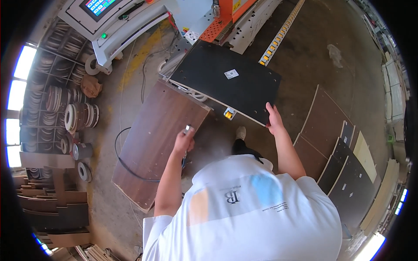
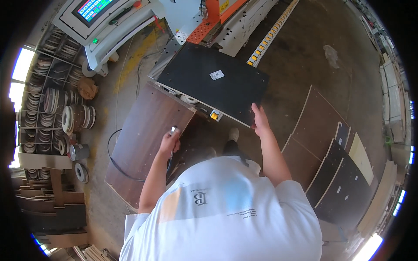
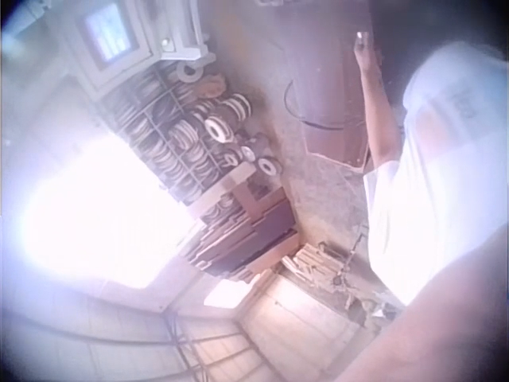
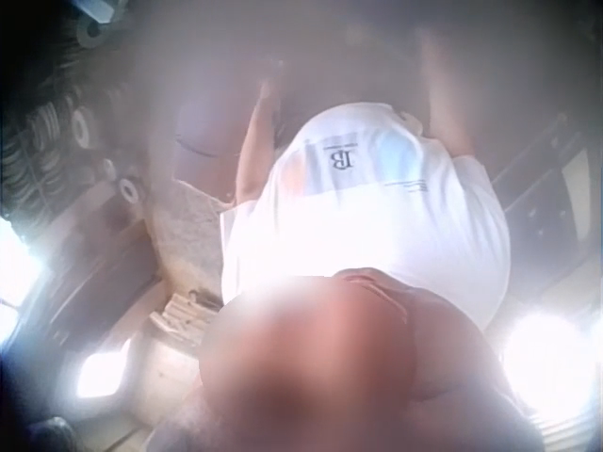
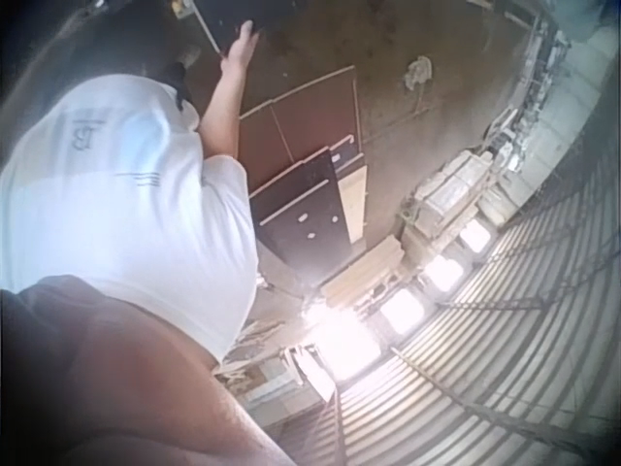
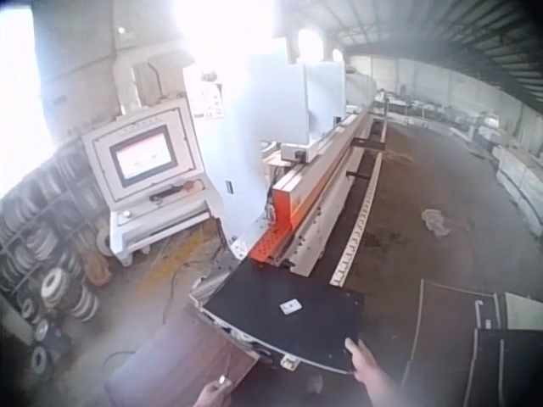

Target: The person picks up wood panels one at a time and feeds them into an edge banding machine, then sprays a liquid on the panels and wipes them by hand.

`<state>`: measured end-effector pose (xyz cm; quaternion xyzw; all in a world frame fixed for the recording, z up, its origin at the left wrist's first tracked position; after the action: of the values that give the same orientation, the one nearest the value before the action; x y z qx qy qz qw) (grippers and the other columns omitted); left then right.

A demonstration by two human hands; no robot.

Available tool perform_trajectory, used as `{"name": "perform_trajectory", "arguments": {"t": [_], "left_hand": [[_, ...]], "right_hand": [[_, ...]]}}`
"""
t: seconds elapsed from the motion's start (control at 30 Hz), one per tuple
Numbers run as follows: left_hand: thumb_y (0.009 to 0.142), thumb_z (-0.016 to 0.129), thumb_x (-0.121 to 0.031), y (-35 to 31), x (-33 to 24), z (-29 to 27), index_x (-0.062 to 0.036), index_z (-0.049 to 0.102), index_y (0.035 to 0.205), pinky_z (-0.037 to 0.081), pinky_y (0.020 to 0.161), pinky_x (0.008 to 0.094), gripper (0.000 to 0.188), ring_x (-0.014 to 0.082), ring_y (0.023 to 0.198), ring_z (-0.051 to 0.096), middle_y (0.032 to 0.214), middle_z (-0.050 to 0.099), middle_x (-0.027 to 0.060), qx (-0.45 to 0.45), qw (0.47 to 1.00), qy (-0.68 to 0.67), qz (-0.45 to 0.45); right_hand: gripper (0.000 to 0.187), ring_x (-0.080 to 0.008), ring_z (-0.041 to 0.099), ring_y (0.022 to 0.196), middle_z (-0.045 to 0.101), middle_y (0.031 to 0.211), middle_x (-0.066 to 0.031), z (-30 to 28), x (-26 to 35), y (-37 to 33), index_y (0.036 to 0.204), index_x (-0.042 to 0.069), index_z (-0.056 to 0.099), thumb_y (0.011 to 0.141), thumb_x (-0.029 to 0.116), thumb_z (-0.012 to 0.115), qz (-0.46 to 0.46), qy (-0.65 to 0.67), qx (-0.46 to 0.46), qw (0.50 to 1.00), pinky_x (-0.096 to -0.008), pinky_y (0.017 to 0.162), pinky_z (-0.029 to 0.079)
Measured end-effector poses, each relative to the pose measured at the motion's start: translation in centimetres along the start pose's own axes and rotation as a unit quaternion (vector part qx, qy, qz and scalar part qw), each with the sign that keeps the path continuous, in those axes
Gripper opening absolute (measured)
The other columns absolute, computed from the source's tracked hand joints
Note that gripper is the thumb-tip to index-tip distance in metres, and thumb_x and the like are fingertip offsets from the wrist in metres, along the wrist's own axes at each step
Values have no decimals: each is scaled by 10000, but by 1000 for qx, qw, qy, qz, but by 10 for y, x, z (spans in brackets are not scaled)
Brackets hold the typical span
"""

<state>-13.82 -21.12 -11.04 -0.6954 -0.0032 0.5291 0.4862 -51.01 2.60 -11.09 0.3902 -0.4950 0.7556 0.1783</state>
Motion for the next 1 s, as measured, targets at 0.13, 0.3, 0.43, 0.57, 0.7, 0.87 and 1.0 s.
{"name": "perform_trajectory", "arguments": {"t": [0.13,0.3,0.43,0.57,0.7,0.87,1.0], "left_hand": [[990,696,-374,-31,17,30,-96,596,994,319,427,297,295,107,447,430,589,488,-13,157,985,44,-48],[968,738,-374,-81,37,21,-66,639,1065,391,514,251,338,85,574,502,645,520,-31,237,912,306,-136],[979,726,-344,-93,37,-13,-54,644,1043,377,487,267,308,85,562,511,666,529,-36,183,929,301,-111],[972,733,-313,-87,14,-63,-50,628,1050,332,427,273,293,71,495,467,655,533,-24,-94,978,181,-40],[987,706,-286,-77,14,-89,-59,599,1008,333,416,281,252,68,502,468,663,529,-22,-240,968,72,9],[992,698,-248,-57,-3,-42,-67,564,985,338,428,279,225,72,493,458,633,491,-29,-215,971,98,36],[992,697,-229,-56,-10,-13,-69,577,1026,345,437,275,203,68,501,460,624,487,-34,-195,979,65,0]], "right_hand": [[423,-75,614,744,621,971,38,0,4,-7,1308,188,572,1001,471,643,-4,-19,14,1000,-244,486,440],[510,-89,646,819,652,1023,21,-15,-17,-2,1315,181,570,961,531,675,38,-56,-20,998,-260,563,505],[531,-131,689,935,699,1105,-5,-24,-55,7,1267,153,624,937,564,690,117,-20,12,993,-316,710,566],[499,-185,696,1001,708,1144,-45,0,-60,0,1270,74,632,934,422,752,143,88,36,985,-361,832,585],[498,-240,689,1075,696,1191,-83,29,-54,2,1288,28,620,911,292,809,157,200,-1,967,-396,935,575],[521,-259,670,1127,672,1268,-98,38,-61,28,1337,52,598,932,321,784,144,199,-15,969,-416,968,564],[626,-286,650,1160,652,1308,-113,46,-63,42,1387,54,543,885,286,837,150,198,-43,968,-438,996,540]]}}
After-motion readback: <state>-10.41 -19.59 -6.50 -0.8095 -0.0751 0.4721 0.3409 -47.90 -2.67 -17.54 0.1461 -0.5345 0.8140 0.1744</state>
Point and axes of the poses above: each hand's wrist, its own y-axis towards the middle knuckle, its own z-axis out of the palm, x = y × z, the point moved 9 cm from there along y, towards the middle knuckle
